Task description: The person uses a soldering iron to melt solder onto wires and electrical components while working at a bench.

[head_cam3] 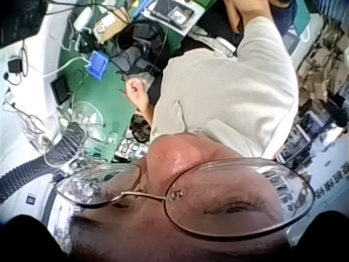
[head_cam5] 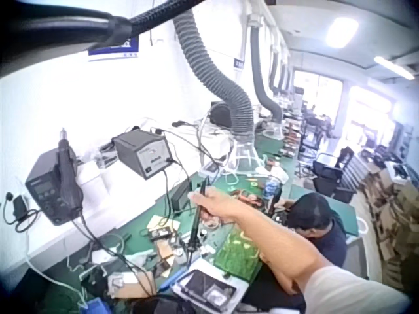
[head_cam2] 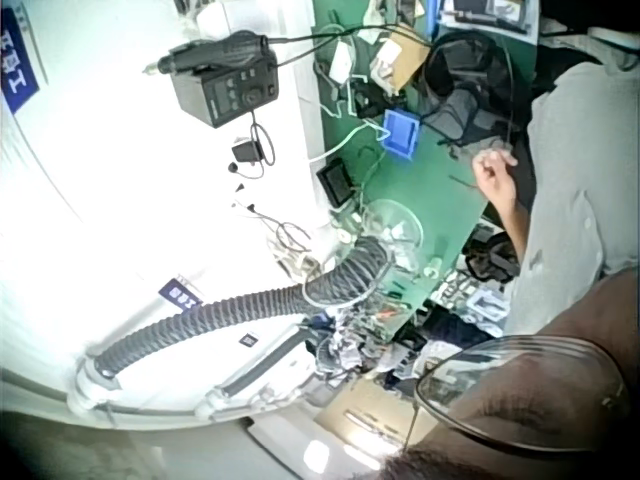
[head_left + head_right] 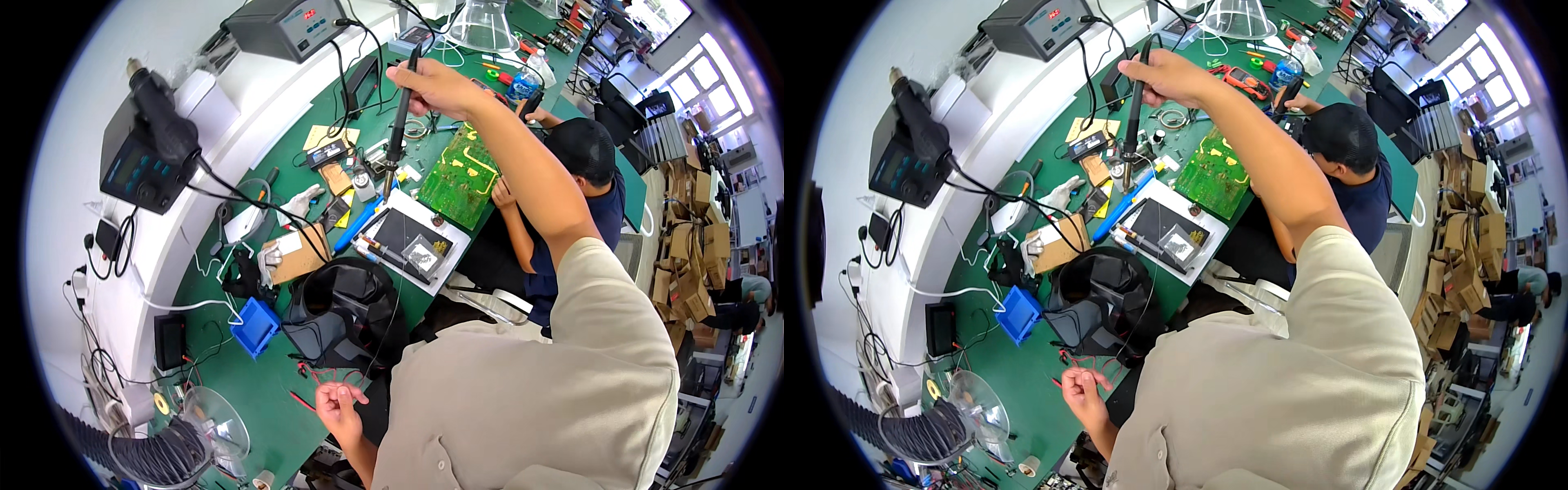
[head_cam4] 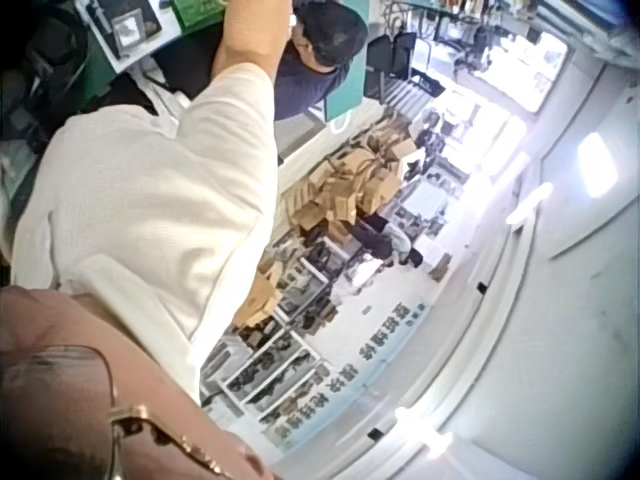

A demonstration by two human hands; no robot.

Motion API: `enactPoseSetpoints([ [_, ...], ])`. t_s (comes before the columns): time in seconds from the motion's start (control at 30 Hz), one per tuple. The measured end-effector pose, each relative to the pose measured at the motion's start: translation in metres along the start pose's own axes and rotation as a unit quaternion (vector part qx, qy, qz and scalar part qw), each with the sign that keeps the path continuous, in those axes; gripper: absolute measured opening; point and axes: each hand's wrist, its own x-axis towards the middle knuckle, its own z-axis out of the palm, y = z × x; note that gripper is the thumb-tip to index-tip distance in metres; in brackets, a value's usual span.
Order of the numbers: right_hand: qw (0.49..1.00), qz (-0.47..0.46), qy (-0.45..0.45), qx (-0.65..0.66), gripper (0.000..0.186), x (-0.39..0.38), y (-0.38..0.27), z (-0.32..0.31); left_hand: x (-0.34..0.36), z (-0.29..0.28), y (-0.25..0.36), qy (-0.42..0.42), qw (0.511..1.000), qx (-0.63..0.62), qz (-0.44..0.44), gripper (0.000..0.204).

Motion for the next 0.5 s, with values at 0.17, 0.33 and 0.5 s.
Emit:
enactPoseSetpoints([
  [0.17, 0.998, -0.02, 0.01, 0.062, 0.027, -0.02, -0.005, 0.021, -0.006, -0.012, 0.004, 0.011, 1.0, 0.003, 0.012, 0.013],
  [0.33, 0.987, 0.003, 0.024, 0.158, 0.022, -0.038, 0.02, 0.056, -0.02, -0.034, 0.002, 0.025, 0.999, -0.02, 0.019, 0.012],
  [0.5, 0.965, -0.011, -0.029, 0.262, 0.023, -0.062, 0.021, 0.087, -0.032, -0.052, 0.007, 0.076, 0.997, -0.018, 0.017, 0.012],
])
